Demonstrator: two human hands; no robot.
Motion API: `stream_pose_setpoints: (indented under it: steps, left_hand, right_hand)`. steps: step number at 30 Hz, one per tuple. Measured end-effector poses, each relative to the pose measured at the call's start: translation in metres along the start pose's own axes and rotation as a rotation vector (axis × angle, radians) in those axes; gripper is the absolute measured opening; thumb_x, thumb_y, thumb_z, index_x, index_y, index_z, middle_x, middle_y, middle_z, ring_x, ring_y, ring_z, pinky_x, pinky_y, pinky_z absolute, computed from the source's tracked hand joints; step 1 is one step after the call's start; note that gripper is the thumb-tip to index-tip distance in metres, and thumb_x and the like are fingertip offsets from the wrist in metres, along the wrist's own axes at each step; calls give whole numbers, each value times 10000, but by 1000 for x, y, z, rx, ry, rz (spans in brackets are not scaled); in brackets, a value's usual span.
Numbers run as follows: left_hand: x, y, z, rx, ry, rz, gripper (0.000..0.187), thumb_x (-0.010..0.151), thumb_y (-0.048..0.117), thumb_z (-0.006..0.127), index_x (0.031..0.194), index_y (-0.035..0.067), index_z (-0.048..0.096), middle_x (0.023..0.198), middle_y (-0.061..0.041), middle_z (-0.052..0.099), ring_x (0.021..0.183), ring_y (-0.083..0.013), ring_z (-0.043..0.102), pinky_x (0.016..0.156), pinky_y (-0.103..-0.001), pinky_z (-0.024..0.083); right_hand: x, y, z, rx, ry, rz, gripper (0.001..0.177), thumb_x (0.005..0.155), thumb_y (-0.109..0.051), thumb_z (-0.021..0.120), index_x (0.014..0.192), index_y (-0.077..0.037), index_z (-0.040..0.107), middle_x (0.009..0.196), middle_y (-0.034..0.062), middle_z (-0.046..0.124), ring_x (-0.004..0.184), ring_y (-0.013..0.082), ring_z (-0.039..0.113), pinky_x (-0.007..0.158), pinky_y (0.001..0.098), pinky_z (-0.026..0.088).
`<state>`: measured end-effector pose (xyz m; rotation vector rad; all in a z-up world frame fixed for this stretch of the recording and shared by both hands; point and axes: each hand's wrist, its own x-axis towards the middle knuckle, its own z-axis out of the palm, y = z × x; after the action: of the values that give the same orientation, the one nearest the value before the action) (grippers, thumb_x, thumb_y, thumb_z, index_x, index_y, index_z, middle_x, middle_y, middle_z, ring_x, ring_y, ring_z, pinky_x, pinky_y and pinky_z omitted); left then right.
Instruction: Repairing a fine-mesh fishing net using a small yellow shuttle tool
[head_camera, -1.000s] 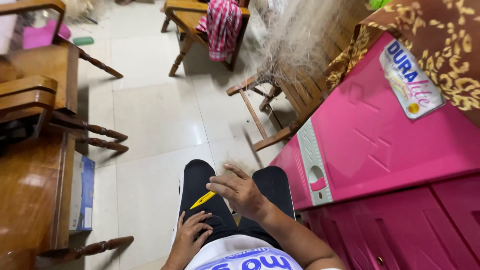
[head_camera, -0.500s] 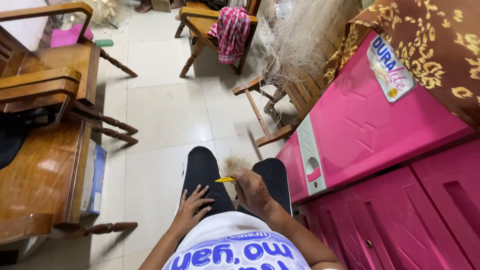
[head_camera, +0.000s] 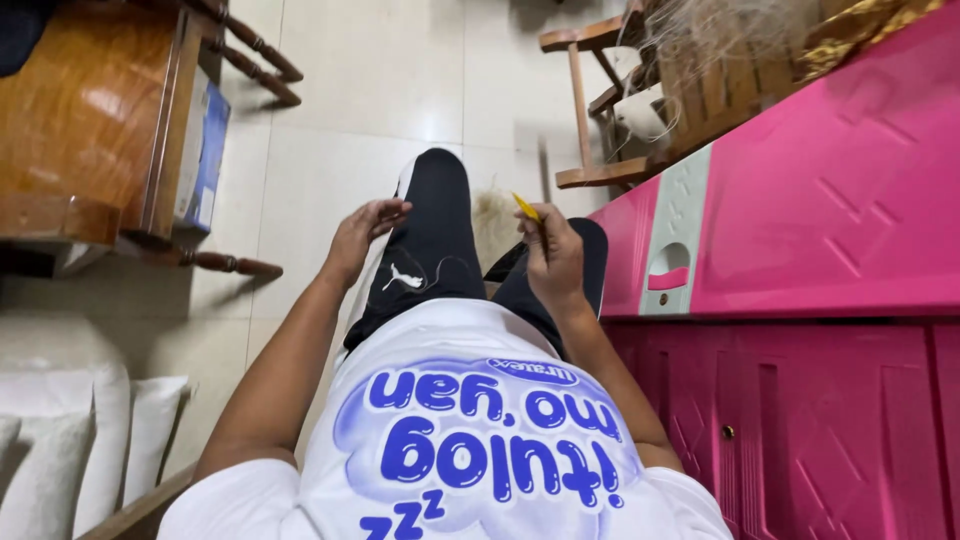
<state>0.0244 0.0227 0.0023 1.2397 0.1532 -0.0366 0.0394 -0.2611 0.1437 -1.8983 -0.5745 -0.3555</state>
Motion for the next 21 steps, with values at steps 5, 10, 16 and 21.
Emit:
stream_pose_setpoints:
  steps: [5,10,16,21]
  left_hand:
    - [-1,16,2,629,-17,87,218,968,328,755,1183,305,783,1106,60,765,1087,-170,721,1000,-326,515]
    - [-9,16,40,1120,-109,305,124,888,317,807,955,213,817,958,-7,738,918,-251,725,847,-404,563]
    - [-18,8,61,1393,-140,218,326,802,481,815,788,156,788,913,-51,684,883,-303,684,789,-470,507]
    - [-32,-5,60,1513,-154,260,347,753,446,848,890,138,765,1041,-74,643,986,-329,657,819,-506,514]
  right_hand:
    - [0,0,0,33,12,-28,160,1028,5,567,1076,-34,714,769,62,659,653,203,623,695,325,550]
    - [1,-3,1,119,16,-73,174,1035,41,536,1103,16,694,767,94,635,647,196,584,691,333,545]
    - [0,-7,-13,97,33,-110,178,1009,73,548,1101,41,697,746,89,626,631,198,595,683,334,547]
    - [-1,-5,-20,157,94,-133,187,984,129,531,1068,64,685,716,91,580,630,198,580,670,365,531]
